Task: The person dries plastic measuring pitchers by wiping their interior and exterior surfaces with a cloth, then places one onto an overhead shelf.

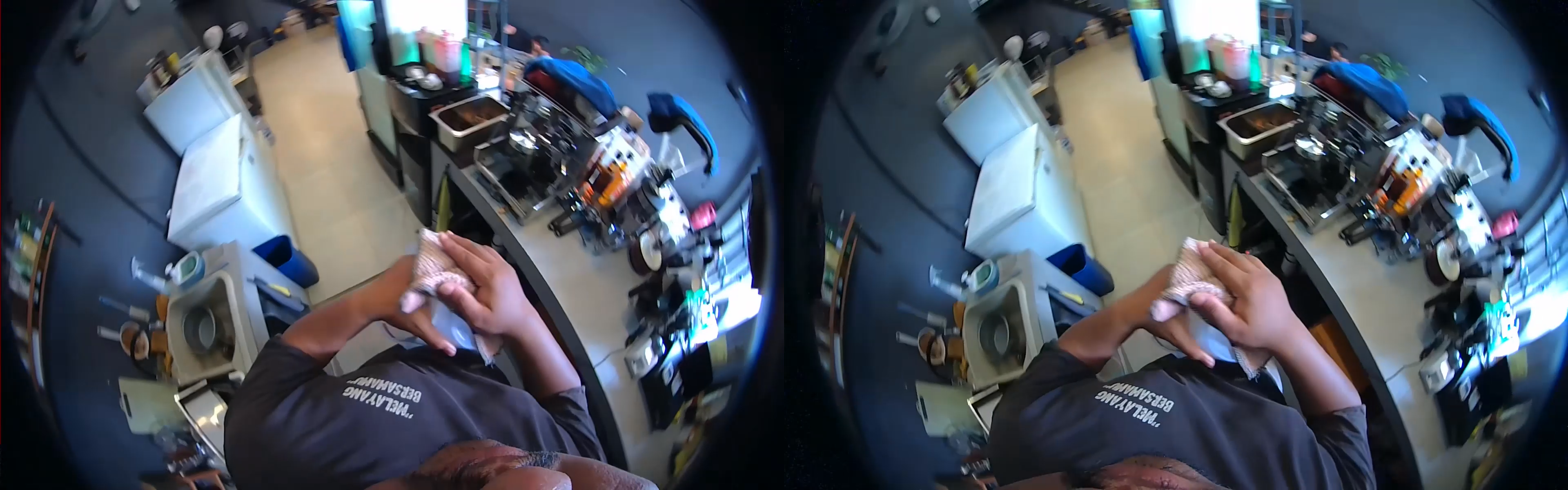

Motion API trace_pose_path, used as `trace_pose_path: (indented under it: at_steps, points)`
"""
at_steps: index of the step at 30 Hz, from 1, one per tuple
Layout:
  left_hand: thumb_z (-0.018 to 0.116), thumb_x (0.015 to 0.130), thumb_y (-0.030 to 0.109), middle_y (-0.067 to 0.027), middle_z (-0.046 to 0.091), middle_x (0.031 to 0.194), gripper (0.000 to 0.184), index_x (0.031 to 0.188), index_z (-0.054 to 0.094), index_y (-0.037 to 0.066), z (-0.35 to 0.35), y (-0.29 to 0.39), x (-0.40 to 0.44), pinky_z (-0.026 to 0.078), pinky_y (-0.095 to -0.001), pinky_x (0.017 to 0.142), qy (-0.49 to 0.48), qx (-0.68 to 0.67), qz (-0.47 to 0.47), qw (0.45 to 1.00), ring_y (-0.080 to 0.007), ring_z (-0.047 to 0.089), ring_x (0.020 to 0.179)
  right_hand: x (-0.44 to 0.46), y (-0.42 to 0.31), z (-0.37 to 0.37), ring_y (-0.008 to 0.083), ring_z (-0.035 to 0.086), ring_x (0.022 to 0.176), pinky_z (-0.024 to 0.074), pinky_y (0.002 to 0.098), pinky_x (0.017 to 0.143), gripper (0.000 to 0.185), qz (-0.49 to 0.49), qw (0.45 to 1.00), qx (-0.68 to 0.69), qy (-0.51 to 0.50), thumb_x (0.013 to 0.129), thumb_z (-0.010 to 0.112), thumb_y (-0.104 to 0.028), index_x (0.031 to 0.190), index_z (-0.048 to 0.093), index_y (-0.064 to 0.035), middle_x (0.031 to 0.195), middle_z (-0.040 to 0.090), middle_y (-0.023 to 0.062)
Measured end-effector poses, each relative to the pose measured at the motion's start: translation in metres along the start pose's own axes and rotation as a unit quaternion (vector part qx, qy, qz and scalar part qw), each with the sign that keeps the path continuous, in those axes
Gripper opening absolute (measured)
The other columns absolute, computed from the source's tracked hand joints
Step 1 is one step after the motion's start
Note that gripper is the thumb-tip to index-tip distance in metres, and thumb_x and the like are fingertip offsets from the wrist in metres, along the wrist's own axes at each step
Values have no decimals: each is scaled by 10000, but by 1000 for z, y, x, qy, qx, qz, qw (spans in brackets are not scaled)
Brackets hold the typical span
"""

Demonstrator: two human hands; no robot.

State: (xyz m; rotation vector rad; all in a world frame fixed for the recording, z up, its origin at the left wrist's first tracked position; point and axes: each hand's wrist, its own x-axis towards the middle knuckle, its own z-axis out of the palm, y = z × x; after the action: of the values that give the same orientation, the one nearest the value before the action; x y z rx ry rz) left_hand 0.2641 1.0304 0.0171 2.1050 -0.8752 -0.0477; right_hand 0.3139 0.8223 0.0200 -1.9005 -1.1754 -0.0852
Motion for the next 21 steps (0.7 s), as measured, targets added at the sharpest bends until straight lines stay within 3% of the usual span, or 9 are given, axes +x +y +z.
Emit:
trace_pose_path:
  at_steps: [2, 5, 8, 11, 14, 15, 16, 18, 21]
  points:
    - [1018, 533, 324, -96, 696, 1234, 845, 1250, 663, 53, -14, -6, 0, 510, -389, 1015, 26, 3, 23, 999, -240, 671, 1123, -12, -12, -7, 500, 520, 1311, 401, 525, 1119, 682, 30, 999, -26, 19, 938, 649, -455, 1486, 521, -69, 1488, 474, 319]
    - [999, 555, 400, -111, 697, 1270, 867, 1277, 669, 51, -36, -8, 16, 487, -405, 1065, 85, -135, -17, 987, -280, 669, 1175, -34, -5, -12, 509, 372, 1440, 223, 598, 1232, 595, -42, 995, -87, 18, 991, 596, -386, 1529, 488, -154, 1552, 429, 263]
    - [988, 580, 397, -145, 618, 1414, 965, 1390, 593, 52, -26, -64, 27, 451, -427, 1117, -2, -84, -26, 996, -270, 606, 1293, -47, -15, -27, 532, 234, 1501, 152, 627, 1239, 743, -5, 990, -136, 23, 937, 642, -539, 1552, 454, -167, 1618, 358, 219]
    - [955, 617, 434, -169, 531, 1509, 1041, 1485, 505, 77, 6, -61, 51, 388, -462, 1169, -26, -53, 66, 996, -318, 513, 1396, -50, -6, -42, 546, 216, 1502, 129, 627, 1240, 936, 35, 982, -185, 5, 881, 635, -670, 1590, 367, -121, 1623, 329, 246]
    - [944, 569, 518, -187, 594, 1407, 1019, 1404, 562, 75, 32, 0, 98, 443, -472, 1090, -73, -76, 40, 994, -381, 570, 1307, -60, 10, -52, 561, 267, 1476, 184, 606, 1230, 962, 87, 984, -139, 75, 856, 631, -487, 1608, 254, -19, 1592, 329, 317]
    - [948, 548, 541, -181, 639, 1317, 981, 1337, 601, 74, 45, -3, 108, 482, -467, 1026, -38, -23, 102, 994, -395, 616, 1223, -65, 16, -58, 557, 307, 1457, 241, 600, 1212, 946, 137, 981, -121, 71, 807, 627, -358, 1618, 249, -54, 1585, 348, 311]
    - [950, 544, 547, -177, 642, 1310, 990, 1342, 598, 79, 52, -10, 119, 480, -465, 1030, -62, -19, 99, 993, -396, 613, 1227, -72, 21, -67, 477, 359, 1464, 278, 544, 1225, 838, 147, 979, -125, 69, 807, 594, -260, 1566, 352, 3, 1578, 392, 272]
    - [953, 536, 559, -170, 648, 1296, 1008, 1352, 592, 89, 64, -18, 140, 476, -461, 1038, -115, -13, 93, 989, -398, 606, 1235, -95, 52, -76, 450, 389, 1456, 313, 511, 1218, 756, 99, 984, -113, 99, 809, 592, -144, 1535, 425, -15, 1583, 421, 222]
    - [1000, 451, 534, -209, 655, 1261, 1178, 1373, 532, -30, 64, -6, 195, 497, -436, 1023, -45, 3, 149, 988, -366, 654, 1178, -131, 62, -111, 432, 348, 1490, 302, 487, 1231, 779, 94, 970, -142, 171, 793, 667, -122, 1542, 453, -96, 1595, 427, 175]
